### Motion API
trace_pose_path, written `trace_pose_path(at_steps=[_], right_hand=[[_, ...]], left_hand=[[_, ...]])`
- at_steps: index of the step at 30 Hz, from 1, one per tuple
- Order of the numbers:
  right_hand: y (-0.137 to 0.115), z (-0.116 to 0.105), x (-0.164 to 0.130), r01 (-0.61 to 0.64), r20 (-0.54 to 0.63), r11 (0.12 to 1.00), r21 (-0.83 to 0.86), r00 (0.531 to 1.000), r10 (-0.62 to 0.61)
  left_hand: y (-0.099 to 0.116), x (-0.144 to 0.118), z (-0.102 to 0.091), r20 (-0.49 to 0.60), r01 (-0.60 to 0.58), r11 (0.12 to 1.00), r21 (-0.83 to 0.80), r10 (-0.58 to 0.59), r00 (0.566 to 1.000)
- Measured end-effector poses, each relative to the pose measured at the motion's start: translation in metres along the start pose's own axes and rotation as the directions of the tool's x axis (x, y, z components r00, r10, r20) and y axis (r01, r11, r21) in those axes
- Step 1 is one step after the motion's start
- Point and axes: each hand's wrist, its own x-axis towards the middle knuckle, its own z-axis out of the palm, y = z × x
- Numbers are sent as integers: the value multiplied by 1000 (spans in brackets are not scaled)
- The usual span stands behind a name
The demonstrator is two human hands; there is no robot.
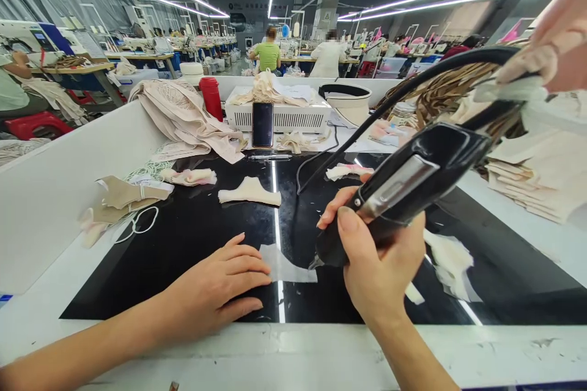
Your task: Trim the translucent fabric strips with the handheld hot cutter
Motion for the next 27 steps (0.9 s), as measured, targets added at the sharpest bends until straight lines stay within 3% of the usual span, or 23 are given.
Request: trace_pose_path(at_steps=[7,12,16,27], right_hand=[[-4,19,-11,-43,61,994,101,997,37],[-2,29,-26,-98,135,982,162,988,76],[-1,30,-33,-90,181,978,188,982,55],[0,30,-31,-76,172,988,137,984,52]], left_hand=[[0,-1,-2,-29,-39,999,-27,38,999],[0,0,-3,40,11,998,-61,-9,999],[0,0,-4,54,30,997,-76,-26,998],[-3,1,-10,59,35,996,-82,-31,998]])
